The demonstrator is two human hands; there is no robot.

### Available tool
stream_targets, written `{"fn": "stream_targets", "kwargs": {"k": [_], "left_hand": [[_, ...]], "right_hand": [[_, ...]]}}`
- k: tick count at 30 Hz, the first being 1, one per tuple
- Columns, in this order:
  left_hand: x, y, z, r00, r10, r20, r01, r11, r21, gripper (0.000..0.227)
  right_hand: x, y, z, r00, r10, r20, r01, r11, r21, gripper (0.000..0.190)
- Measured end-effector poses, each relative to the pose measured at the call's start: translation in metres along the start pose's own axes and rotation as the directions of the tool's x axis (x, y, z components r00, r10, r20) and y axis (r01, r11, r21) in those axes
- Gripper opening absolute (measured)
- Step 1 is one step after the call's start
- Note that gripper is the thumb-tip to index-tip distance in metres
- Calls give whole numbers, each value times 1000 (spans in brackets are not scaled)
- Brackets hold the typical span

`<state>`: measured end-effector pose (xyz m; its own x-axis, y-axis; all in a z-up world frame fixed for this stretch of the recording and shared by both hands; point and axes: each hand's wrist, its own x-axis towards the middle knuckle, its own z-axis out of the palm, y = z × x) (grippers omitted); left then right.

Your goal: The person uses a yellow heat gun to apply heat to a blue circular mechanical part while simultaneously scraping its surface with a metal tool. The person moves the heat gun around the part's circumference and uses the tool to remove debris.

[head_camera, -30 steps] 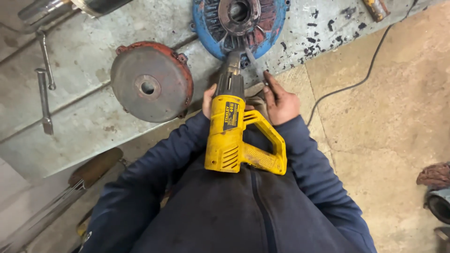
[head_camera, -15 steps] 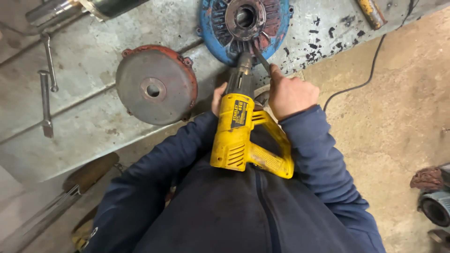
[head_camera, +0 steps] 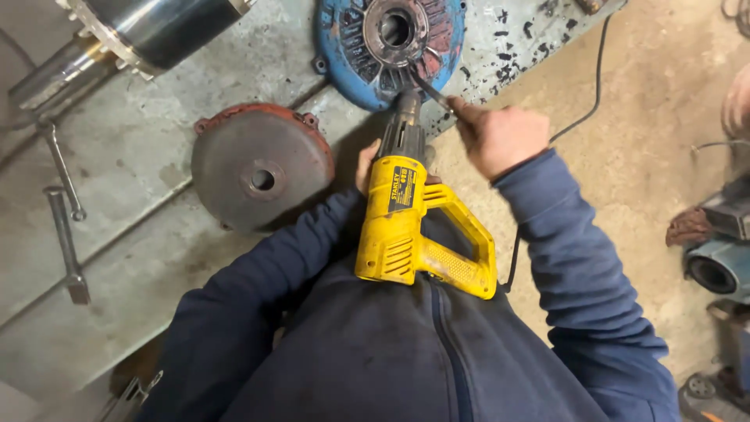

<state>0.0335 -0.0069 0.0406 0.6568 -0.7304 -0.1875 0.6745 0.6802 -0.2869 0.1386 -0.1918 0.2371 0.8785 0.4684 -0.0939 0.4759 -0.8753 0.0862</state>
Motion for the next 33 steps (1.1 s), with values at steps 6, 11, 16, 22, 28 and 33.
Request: {"fn": "stream_targets", "kwargs": {"k": [6, 11, 16, 22, 28, 33], "left_hand": [[-3, 4, -27, 992, 5, 126, -21, 991, 131, 87], [-9, 6, -28, 989, -71, 131, 68, 997, 27, 89], [-17, 16, -5, 977, -165, 132, 144, 977, 157, 96], [-7, 24, -69, 999, -18, 47, 12, 990, 141, 99], [-12, 26, -77, 998, 52, 47, -62, 969, 241, 91], [-18, 34, -92, 989, 120, -85, -88, 947, 308, 85]], "right_hand": [[-7, -3, 2, 998, 49, 27, -50, 998, 36, 29], [-8, -12, 0, 996, 79, 42, -79, 997, -3, 29], [-13, -6, 19, 988, 129, 81, -139, 983, 124, 31], [-41, 2, 103, 968, 192, 163, -230, 414, 881, 31], [-51, -8, 78, 897, 321, 304, -421, 410, 809, 38], [-35, -10, 57, 948, 260, 182, -310, 631, 711, 34]]}}
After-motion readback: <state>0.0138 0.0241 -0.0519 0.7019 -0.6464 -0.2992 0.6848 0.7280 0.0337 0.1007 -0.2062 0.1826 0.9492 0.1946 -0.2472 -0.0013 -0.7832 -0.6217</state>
